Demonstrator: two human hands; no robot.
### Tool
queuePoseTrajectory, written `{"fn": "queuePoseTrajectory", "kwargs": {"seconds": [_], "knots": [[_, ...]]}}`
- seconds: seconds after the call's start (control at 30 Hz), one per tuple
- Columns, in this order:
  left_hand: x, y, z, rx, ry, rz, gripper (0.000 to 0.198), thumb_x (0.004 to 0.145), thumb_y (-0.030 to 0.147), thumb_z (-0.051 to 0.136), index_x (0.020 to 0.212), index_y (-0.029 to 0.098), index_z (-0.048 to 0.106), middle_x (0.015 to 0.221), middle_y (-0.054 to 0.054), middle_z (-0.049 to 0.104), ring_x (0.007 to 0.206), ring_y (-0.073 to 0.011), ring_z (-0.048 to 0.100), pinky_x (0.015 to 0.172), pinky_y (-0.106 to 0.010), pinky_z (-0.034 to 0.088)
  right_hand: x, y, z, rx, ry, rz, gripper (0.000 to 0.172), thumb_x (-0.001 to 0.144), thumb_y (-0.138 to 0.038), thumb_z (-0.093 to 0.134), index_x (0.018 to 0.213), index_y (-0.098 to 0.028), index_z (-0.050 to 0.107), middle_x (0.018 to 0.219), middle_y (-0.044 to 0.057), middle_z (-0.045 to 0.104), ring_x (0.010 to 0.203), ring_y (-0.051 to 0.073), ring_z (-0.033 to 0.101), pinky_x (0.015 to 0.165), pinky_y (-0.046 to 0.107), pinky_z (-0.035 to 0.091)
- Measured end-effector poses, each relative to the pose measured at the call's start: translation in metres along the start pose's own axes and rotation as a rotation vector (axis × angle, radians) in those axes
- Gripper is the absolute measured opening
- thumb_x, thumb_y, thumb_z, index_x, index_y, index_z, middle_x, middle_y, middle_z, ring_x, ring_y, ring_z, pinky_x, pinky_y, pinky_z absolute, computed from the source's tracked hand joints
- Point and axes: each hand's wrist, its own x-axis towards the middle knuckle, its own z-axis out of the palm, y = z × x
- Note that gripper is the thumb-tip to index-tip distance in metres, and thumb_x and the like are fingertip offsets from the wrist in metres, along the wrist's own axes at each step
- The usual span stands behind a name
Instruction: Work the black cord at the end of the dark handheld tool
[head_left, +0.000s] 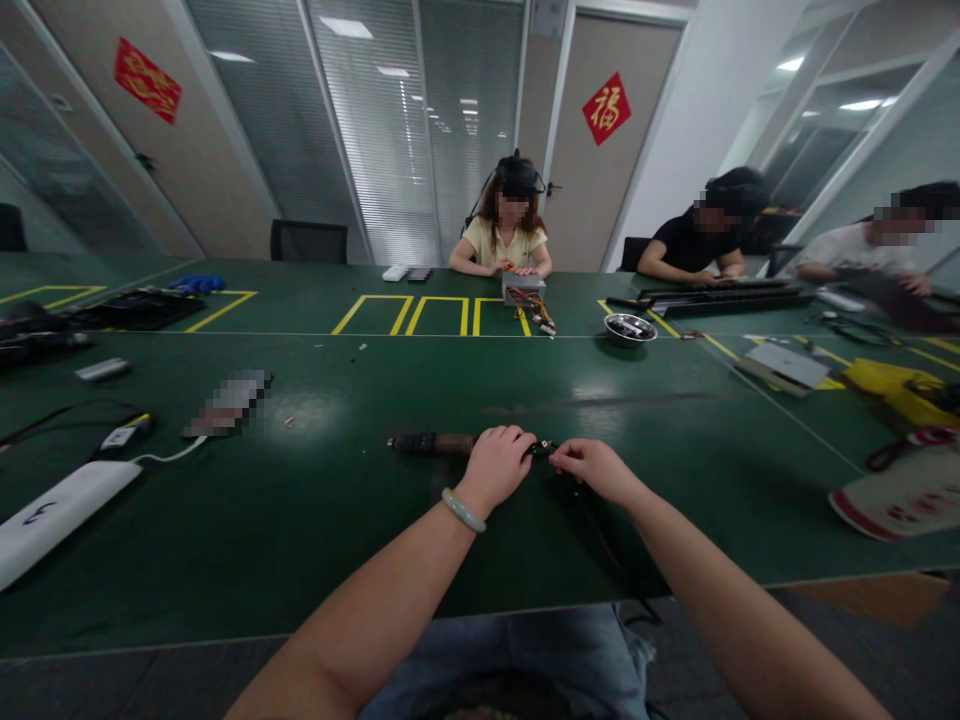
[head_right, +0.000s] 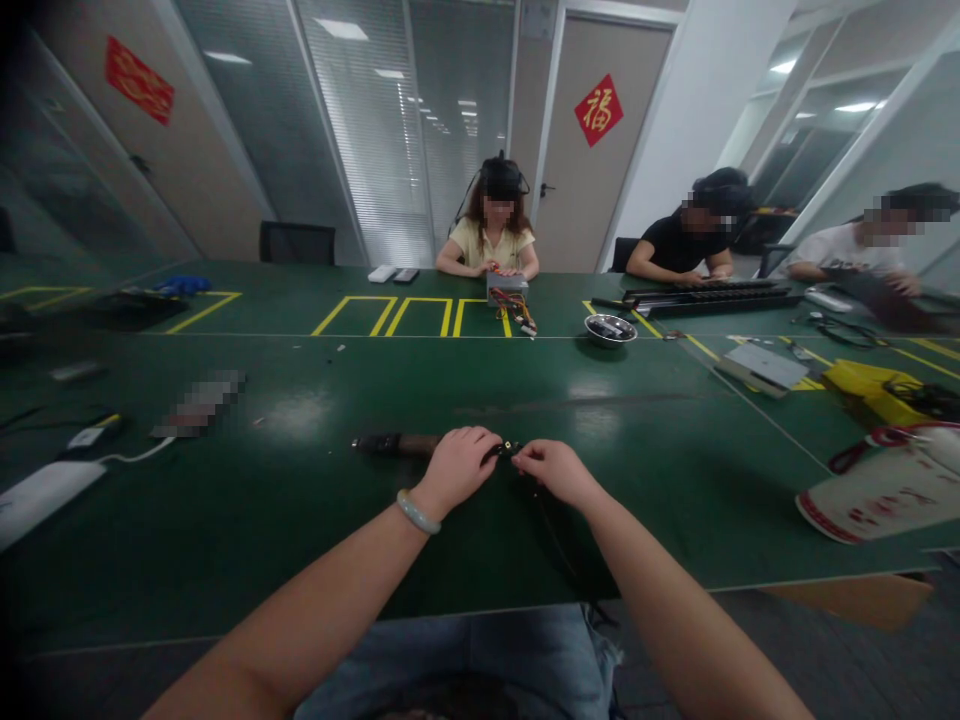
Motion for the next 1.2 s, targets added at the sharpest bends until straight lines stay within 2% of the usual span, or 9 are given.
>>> {"fn": "queuePoseTrajectory", "kwargs": {"seconds": [0.13, 0.27, 0.33, 0.43, 0.57, 0.7, 0.9, 1.1, 1.2], "knots": [[0.000, -0.001, 0.001, 0.013, -0.007, 0.002, 0.020, 0.090, 0.024, 0.055, 0.110, 0.025, 0.059, 0.108, -0.004, 0.060, 0.102, -0.0210, 0.056, 0.089, -0.036, 0.045, 0.017, 0.001, 0.010, 0.159, 0.103, -0.038, 0.032, 0.081, -0.048, 0.061, 0.084, -0.017, 0.066, 0.070, -0.001, 0.065, 0.049, 0.008, 0.048, 0.048, 0.020, 0.037], [0.000, -0.002, 0.001, 0.008, 0.008, 0.008, 0.020, 0.091, 0.023, 0.053, 0.110, 0.025, 0.059, 0.112, -0.005, 0.060, 0.106, -0.0212, 0.056, 0.092, -0.038, 0.045, 0.022, 0.009, 0.019, 0.185, 0.189, -0.045, 0.030, 0.081, -0.043, 0.061, 0.094, -0.016, 0.067, 0.078, 0.001, 0.069, 0.061, 0.012, 0.058, 0.057, 0.022, 0.043], [0.001, -0.001, 0.001, 0.004, 0.014, 0.019, 0.020, 0.091, 0.022, 0.053, 0.110, 0.025, 0.059, 0.113, -0.005, 0.060, 0.107, -0.0212, 0.055, 0.097, -0.040, 0.043, 0.020, 0.013, 0.021, 0.120, 0.244, -0.060, 0.026, 0.082, -0.039, 0.060, 0.095, -0.017, 0.067, 0.080, 0.002, 0.070, 0.069, 0.014, 0.062, 0.062, 0.024, 0.045], [0.003, 0.002, 0.001, 0.008, 0.030, 0.045, 0.019, 0.091, 0.019, 0.052, 0.108, 0.024, 0.059, 0.112, -0.004, 0.062, 0.109, -0.0203, 0.056, 0.110, -0.046, 0.032, 0.012, 0.015, 0.022, -0.094, 0.314, -0.076, 0.019, 0.083, -0.035, 0.059, 0.090, -0.020, 0.068, 0.080, 0.001, 0.069, 0.069, 0.015, 0.062, 0.062, 0.025, 0.043], [0.006, 0.005, 0.001, 0.009, 0.041, 0.052, 0.015, 0.091, 0.017, 0.050, 0.103, 0.022, 0.058, 0.110, -0.004, 0.062, 0.108, -0.0193, 0.056, 0.116, -0.047, 0.023, 0.007, 0.009, 0.023, -0.310, 0.316, -0.064, 0.011, 0.080, -0.029, 0.061, 0.085, -0.022, 0.068, 0.076, 0.000, 0.067, 0.066, 0.014, 0.058, 0.059, 0.024, 0.038], [0.009, 0.005, 0.003, 0.001, 0.029, 0.044, 0.012, 0.091, 0.019, 0.050, 0.100, 0.022, 0.057, 0.104, -0.003, 0.063, 0.104, -0.0196, 0.057, 0.115, -0.048, 0.025, 0.008, 0.004, 0.028, -0.379, 0.309, -0.090, 0.008, 0.080, -0.027, 0.062, 0.083, -0.023, 0.068, 0.077, 0.000, 0.066, 0.069, 0.015, 0.056, 0.060, 0.024, 0.036], [0.008, 0.003, 0.006, -0.015, 0.022, 0.025, 0.010, 0.092, 0.021, 0.050, 0.099, 0.022, 0.057, 0.101, -0.002, 0.064, 0.099, -0.0187, 0.059, 0.113, -0.045, 0.029, 0.011, 0.004, 0.032, -0.336, 0.272, -0.117, 0.010, 0.081, -0.027, 0.060, 0.084, -0.022, 0.068, 0.079, 0.001, 0.064, 0.068, 0.014, 0.055, 0.060, 0.024, 0.036], [0.007, 0.002, 0.006, -0.035, 0.015, 0.010, 0.012, 0.089, 0.017, 0.053, 0.098, 0.023, 0.057, 0.100, -0.002, 0.064, 0.099, -0.0191, 0.059, 0.108, -0.043, 0.034, 0.010, 0.006, 0.030, -0.360, 0.314, -0.116, 0.005, 0.079, -0.022, 0.060, 0.080, -0.020, 0.064, 0.072, 0.000, 0.061, 0.066, 0.014, 0.053, 0.061, 0.024, 0.036], [0.007, 0.003, 0.005, -0.050, 0.006, -0.003, 0.012, 0.088, 0.018, 0.053, 0.099, 0.023, 0.057, 0.101, -0.003, 0.063, 0.100, -0.0205, 0.058, 0.101, -0.041, 0.040, 0.010, 0.006, 0.030, -0.365, 0.309, -0.116, 0.005, 0.079, -0.020, 0.060, 0.081, -0.020, 0.064, 0.074, 0.000, 0.060, 0.067, 0.014, 0.053, 0.061, 0.024, 0.036]]}}
